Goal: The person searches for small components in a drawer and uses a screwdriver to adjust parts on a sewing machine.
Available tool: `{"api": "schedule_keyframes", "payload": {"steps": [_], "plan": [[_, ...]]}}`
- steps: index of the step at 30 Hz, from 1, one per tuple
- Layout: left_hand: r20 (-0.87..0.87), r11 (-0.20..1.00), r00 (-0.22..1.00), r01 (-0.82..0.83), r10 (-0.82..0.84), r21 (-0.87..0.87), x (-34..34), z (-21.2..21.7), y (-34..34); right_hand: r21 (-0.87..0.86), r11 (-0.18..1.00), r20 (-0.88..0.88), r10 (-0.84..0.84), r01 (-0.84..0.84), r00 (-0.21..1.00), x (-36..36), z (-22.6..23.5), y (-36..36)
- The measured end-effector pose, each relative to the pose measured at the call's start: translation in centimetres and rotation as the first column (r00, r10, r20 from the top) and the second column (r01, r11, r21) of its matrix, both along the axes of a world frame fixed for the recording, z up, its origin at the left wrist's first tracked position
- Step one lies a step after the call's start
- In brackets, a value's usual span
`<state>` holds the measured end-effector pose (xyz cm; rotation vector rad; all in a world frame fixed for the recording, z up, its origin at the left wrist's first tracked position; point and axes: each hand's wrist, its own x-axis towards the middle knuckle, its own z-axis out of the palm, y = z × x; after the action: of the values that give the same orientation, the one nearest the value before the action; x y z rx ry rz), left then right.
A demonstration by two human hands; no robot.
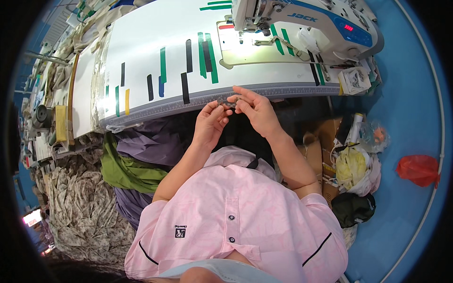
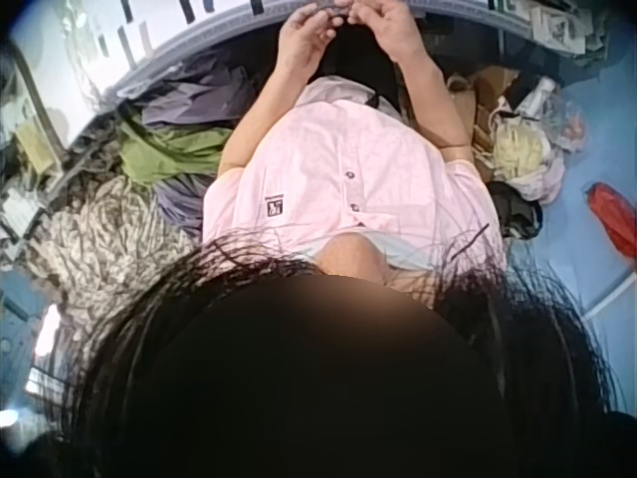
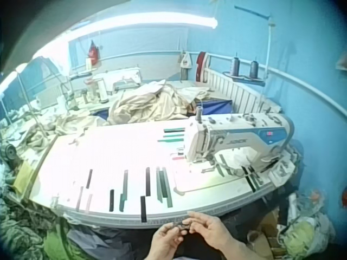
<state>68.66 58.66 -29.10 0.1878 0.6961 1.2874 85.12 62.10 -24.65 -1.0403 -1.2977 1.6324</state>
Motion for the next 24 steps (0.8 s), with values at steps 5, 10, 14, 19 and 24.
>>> {"api": "schedule_keyframes", "payload": {"steps": [5,10,14,19,24], "plan": [[-0.010,1.000,1.000,-0.001,0.001,0.014,0.2,0.0,-0.1,0.288,0.956,0.298,-0.039,-0.051,0.954,-0.4,1.4,-0.4],[0.005,1.000,1.000,0.005,-0.005,-0.006,0.2,0.3,-0.2,0.531,0.831,0.483,-0.139,-0.163,0.865,-0.6,2.4,-0.3],[-0.002,0.999,1.000,0.025,-0.025,-0.031,0.2,0.4,-0.1,0.627,0.756,0.487,-0.191,-0.189,0.852,-0.8,2.5,-0.2],[-0.003,0.999,1.000,0.027,-0.027,-0.044,0.2,0.6,-0.1,0.638,0.743,0.496,-0.194,-0.204,0.846,-1.1,2.8,-0.1],[0.003,0.999,1.000,0.027,-0.027,-0.039,0.3,0.6,-0.1,0.686,0.694,0.495,-0.223,-0.220,0.840,-1.1,2.5,0.2]]}}
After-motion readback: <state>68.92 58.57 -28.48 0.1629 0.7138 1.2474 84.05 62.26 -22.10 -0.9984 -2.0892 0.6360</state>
